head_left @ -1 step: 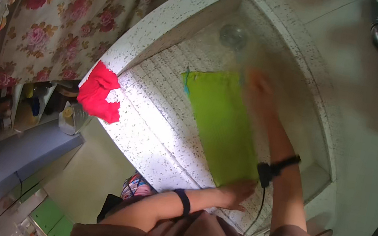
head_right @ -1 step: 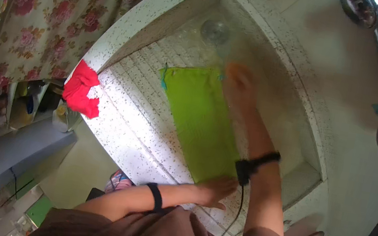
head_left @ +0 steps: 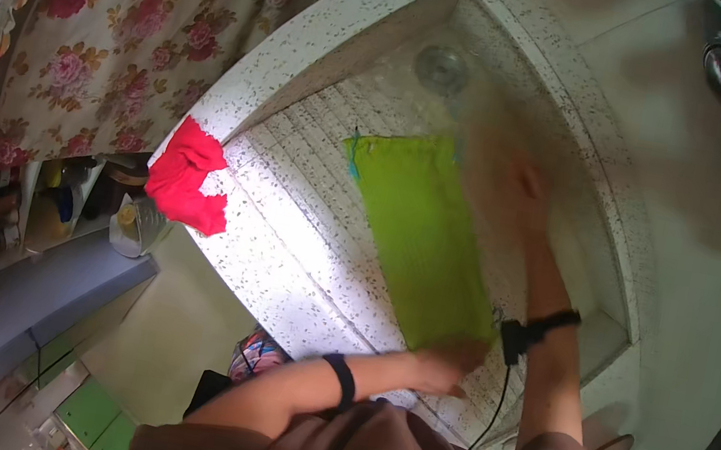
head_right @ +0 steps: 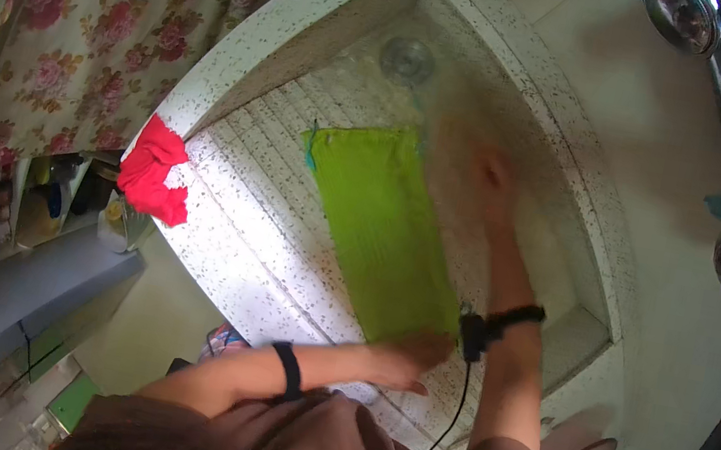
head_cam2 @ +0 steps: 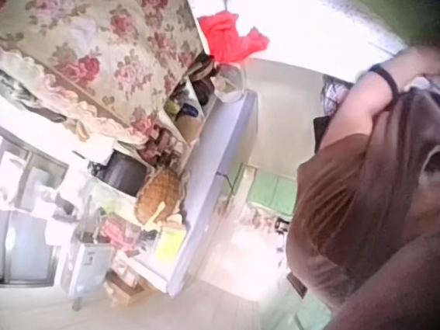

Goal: The person mops the tiled floor in a bedroom and hallway using a flat mop and a yellow bucket. They move the mop back and forth across the floor, then detach the mop pad and wash it in a sink.

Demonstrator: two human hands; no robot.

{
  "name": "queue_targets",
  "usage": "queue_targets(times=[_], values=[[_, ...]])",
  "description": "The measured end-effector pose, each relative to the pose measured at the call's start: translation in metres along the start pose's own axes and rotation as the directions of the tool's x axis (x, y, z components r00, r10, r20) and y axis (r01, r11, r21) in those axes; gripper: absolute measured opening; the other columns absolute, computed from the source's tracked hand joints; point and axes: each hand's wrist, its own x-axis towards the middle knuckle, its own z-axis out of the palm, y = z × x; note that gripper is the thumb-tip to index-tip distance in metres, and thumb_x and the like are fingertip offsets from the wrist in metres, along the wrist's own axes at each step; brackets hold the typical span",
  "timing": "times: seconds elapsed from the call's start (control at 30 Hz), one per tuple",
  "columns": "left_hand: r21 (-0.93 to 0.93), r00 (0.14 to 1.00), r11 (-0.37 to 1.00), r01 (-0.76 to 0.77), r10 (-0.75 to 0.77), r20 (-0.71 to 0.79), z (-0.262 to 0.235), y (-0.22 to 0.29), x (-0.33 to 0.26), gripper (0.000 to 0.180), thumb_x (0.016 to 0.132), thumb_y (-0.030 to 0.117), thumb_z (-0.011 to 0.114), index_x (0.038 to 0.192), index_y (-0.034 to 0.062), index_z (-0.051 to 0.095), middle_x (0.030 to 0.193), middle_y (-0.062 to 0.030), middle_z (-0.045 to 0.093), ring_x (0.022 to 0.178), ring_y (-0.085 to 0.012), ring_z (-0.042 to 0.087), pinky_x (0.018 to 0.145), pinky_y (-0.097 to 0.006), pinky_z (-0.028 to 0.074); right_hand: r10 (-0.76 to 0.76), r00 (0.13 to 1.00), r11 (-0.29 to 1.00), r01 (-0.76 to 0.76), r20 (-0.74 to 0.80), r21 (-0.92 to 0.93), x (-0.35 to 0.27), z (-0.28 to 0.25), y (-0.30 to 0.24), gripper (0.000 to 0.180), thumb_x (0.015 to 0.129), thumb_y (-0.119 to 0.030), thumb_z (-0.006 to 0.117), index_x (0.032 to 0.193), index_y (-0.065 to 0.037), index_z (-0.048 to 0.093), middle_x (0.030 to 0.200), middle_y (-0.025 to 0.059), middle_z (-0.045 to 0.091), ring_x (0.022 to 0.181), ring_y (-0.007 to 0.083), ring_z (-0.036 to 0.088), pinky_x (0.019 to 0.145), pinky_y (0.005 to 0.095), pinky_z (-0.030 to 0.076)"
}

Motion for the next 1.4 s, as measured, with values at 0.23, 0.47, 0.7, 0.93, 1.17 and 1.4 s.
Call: queue_targets(times=[0.23, 0.47, 0.7, 0.93, 1.17, 1.4], values=[[0.183, 0.981, 0.964, 0.191, -0.183, -0.059, -0.037, -0.031, -0.025, 0.091, 0.075, 0.052, 0.064, 0.137, -0.0069, 0.034, 0.145, -0.0208, 0.031, 0.137, -0.0311, 0.024, 0.114, -0.041, 0.016, 0.565, 0.655, 0.419, -0.751, -0.502, -0.51, -0.089, -0.05, 0.052, 0.03, 0.094, -0.026, 0.053, 0.115, -0.008, 0.062, 0.114, 0.0121, 0.061, 0.101, 0.0243, 0.058, 0.093, 0.0344, 0.042], [0.254, 0.958, 0.926, 0.279, -0.286, -0.01, 0.007, 0.004, -0.012, 0.088, 0.073, 0.049, 0.066, 0.134, -0.0072, 0.037, 0.143, -0.0195, 0.033, 0.137, -0.0305, 0.025, 0.114, -0.039, 0.017, 0.242, 0.812, 0.806, -0.473, 0.531, 0.355, -0.079, 0.016, -0.103, 0.023, 0.083, -0.02, 0.064, 0.101, -0.006, 0.064, 0.085, 0.0075, 0.063, 0.077, 0.0151, 0.06, 0.069, 0.0291, 0.048], [0.014, 0.958, 0.958, 0.286, -0.285, -0.029, 0.005, -0.001, -0.014, 0.088, 0.074, 0.049, 0.067, 0.134, -0.0069, 0.036, 0.138, -0.0215, 0.038, 0.133, -0.0327, 0.028, 0.112, -0.038, 0.021, 0.227, 0.863, 0.972, -0.228, 0.451, -0.053, -0.03, 0.091, -0.159, 0.029, 0.078, -0.022, 0.07, 0.105, -0.012, 0.066, 0.11, 0.0112, 0.059, 0.1, 0.0307, 0.053, 0.087, 0.0402, 0.044], [0.29, 0.971, 0.936, 0.198, -0.229, 0.074, 0.003, 0.003, -0.015, 0.091, 0.078, 0.055, 0.06, 0.137, -0.0089, 0.031, 0.144, -0.0215, 0.032, 0.135, -0.032, 0.026, 0.114, -0.044, 0.012, 0.125, 0.834, 0.948, -0.261, 0.537, 0.185, 0.01, 0.087, -0.168, 0.023, 0.082, -0.018, 0.066, 0.103, -0.007, 0.065, 0.11, 0.009, 0.056, 0.102, 0.0192, 0.053, 0.09, 0.0341, 0.043], [0.241, 0.974, 0.954, 0.179, -0.206, 0.094, 0.0, 0.001, -0.016, 0.088, 0.079, 0.053, 0.059, 0.138, -0.0072, 0.031, 0.143, -0.0233, 0.033, 0.133, -0.0342, 0.03, 0.113, -0.044, 0.015, 0.135, 0.715, 0.979, -0.203, 0.686, 0.019, -0.026, 0.084, -0.163, 0.022, 0.08, -0.02, 0.069, 0.097, -0.007, 0.064, 0.095, 0.0062, 0.06, 0.088, 0.0176, 0.055, 0.08, 0.0331, 0.045], [-0.006, 0.996, 0.996, 0.093, -0.093, -0.013, -0.041, -0.005, -0.02, 0.073, 0.082, 0.046, 0.059, 0.129, -0.0076, 0.044, 0.139, -0.0233, 0.039, 0.131, -0.0354, 0.033, 0.111, -0.045, 0.021, -0.319, 0.939, 0.885, 0.344, 0.132, -0.314, 0.087, 0.101, -0.051, 0.032, 0.083, -0.015, 0.064, 0.114, -0.008, 0.062, 0.112, 0.0096, 0.058, 0.103, 0.0293, 0.053, 0.091, 0.0418, 0.042]])
